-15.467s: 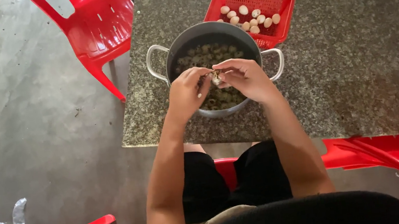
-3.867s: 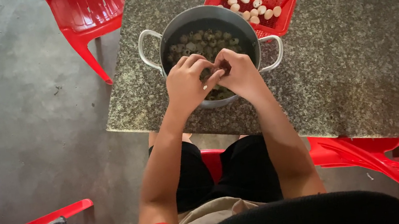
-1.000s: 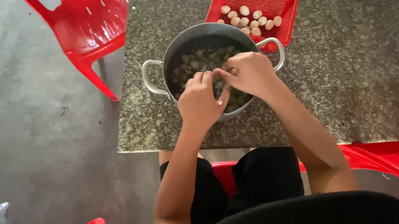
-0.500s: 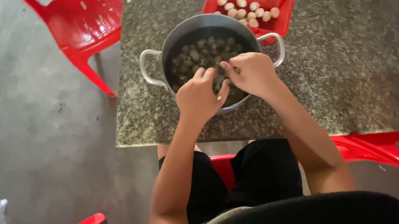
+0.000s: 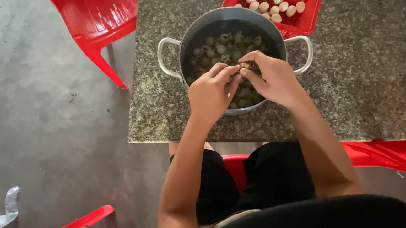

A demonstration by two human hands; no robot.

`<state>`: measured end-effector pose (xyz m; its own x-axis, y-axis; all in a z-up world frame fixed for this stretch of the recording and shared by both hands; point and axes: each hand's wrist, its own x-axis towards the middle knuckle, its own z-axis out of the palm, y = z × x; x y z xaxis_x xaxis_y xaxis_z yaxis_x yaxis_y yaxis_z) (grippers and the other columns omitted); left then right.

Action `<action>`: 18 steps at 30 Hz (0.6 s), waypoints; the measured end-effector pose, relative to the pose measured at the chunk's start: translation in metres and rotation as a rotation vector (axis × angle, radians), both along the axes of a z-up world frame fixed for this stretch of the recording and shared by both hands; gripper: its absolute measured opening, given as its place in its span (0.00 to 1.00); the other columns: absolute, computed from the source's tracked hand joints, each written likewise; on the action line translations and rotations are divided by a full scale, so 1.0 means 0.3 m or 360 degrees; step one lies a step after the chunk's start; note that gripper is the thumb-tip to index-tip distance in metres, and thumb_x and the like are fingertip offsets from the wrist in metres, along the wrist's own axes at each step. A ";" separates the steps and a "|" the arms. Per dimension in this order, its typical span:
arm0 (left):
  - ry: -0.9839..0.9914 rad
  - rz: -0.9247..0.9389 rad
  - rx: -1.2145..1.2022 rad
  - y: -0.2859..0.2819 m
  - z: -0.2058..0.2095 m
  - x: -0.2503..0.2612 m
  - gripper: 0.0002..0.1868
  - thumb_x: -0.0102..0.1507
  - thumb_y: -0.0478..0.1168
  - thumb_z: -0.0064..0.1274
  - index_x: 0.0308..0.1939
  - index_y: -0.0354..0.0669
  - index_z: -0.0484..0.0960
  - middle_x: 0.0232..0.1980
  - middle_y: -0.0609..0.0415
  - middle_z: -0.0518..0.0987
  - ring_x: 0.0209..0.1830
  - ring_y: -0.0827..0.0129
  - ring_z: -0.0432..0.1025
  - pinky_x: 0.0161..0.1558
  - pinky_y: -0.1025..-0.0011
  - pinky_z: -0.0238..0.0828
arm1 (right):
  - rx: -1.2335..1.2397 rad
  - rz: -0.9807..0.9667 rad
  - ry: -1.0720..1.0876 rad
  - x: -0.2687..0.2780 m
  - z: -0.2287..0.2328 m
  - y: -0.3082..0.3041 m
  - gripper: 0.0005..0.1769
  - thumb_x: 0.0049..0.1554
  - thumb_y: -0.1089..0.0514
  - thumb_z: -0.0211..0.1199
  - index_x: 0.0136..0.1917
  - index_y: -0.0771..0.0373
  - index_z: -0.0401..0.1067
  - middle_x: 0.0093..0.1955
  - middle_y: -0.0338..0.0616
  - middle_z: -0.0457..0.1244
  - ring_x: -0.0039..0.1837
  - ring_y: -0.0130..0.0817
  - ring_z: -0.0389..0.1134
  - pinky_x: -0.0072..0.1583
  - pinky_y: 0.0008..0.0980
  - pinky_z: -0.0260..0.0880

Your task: The person is peeling boiled quail eggs by hand and placing them into a red plastic basket.

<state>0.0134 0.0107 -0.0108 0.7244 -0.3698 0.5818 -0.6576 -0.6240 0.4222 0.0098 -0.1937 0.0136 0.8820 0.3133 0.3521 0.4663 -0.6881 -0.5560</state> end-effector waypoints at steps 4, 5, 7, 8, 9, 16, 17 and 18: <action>-0.0040 0.0025 -0.0001 -0.001 -0.002 -0.002 0.08 0.72 0.41 0.57 0.54 0.49 0.83 0.45 0.58 0.77 0.32 0.59 0.82 0.30 0.67 0.83 | 0.0049 0.0070 -0.0065 0.017 -0.014 -0.005 0.11 0.67 0.59 0.61 0.61 0.65 0.73 0.28 0.50 0.64 0.26 0.42 0.66 0.30 0.36 0.64; -0.0052 0.0017 0.0011 0.000 0.007 -0.007 0.09 0.71 0.41 0.57 0.55 0.49 0.83 0.45 0.57 0.77 0.33 0.59 0.82 0.31 0.66 0.83 | 0.0073 0.0101 -0.0099 0.012 -0.006 -0.002 0.10 0.68 0.61 0.60 0.61 0.67 0.73 0.28 0.51 0.64 0.26 0.44 0.65 0.30 0.36 0.63; -0.0067 0.0008 0.0027 -0.004 0.010 -0.011 0.09 0.71 0.40 0.58 0.55 0.48 0.83 0.44 0.57 0.78 0.33 0.59 0.82 0.31 0.65 0.84 | 0.0101 0.0130 -0.0136 0.010 -0.002 -0.001 0.10 0.69 0.62 0.59 0.61 0.68 0.72 0.29 0.52 0.64 0.26 0.46 0.65 0.30 0.35 0.63; -0.0088 0.0066 0.0016 -0.011 0.003 -0.012 0.09 0.70 0.42 0.60 0.54 0.48 0.84 0.44 0.57 0.78 0.34 0.60 0.83 0.32 0.65 0.84 | 0.0116 0.0140 -0.0151 0.013 -0.005 -0.004 0.11 0.69 0.59 0.61 0.61 0.68 0.73 0.30 0.51 0.65 0.26 0.43 0.65 0.30 0.35 0.63; -0.0108 0.0125 0.0004 -0.017 -0.004 -0.013 0.10 0.69 0.43 0.61 0.53 0.48 0.84 0.44 0.58 0.79 0.35 0.60 0.83 0.33 0.66 0.84 | 0.0131 0.0150 -0.0165 0.015 -0.008 -0.008 0.13 0.68 0.57 0.63 0.60 0.68 0.74 0.31 0.51 0.66 0.25 0.41 0.64 0.30 0.34 0.63; -0.0136 0.0120 -0.0125 -0.015 -0.037 0.002 0.03 0.69 0.41 0.60 0.43 0.49 0.84 0.34 0.61 0.77 0.27 0.65 0.79 0.27 0.69 0.81 | 0.0138 0.0200 -0.0160 -0.024 0.044 0.011 0.15 0.68 0.59 0.60 0.63 0.71 0.74 0.38 0.61 0.69 0.37 0.58 0.71 0.36 0.47 0.71; -0.0136 0.0119 -0.0165 -0.015 -0.040 0.002 0.03 0.70 0.40 0.59 0.41 0.49 0.82 0.32 0.61 0.75 0.25 0.65 0.78 0.27 0.69 0.80 | 0.0152 0.0220 -0.0169 -0.028 0.060 0.016 0.14 0.68 0.60 0.60 0.62 0.72 0.75 0.38 0.62 0.70 0.38 0.58 0.72 0.38 0.46 0.72; -0.0137 0.0112 -0.0203 -0.016 -0.043 0.003 0.05 0.70 0.39 0.57 0.39 0.50 0.79 0.29 0.62 0.72 0.23 0.65 0.76 0.27 0.68 0.79 | 0.0167 0.0234 -0.0179 -0.032 0.075 0.019 0.14 0.68 0.60 0.60 0.62 0.72 0.75 0.39 0.62 0.70 0.40 0.59 0.73 0.40 0.46 0.73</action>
<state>0.0144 0.0058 -0.0237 0.6916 -0.2392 0.6816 -0.6512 -0.6147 0.4450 0.0003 -0.1879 0.0363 0.7826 0.3923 0.4833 0.6208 -0.5491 -0.5596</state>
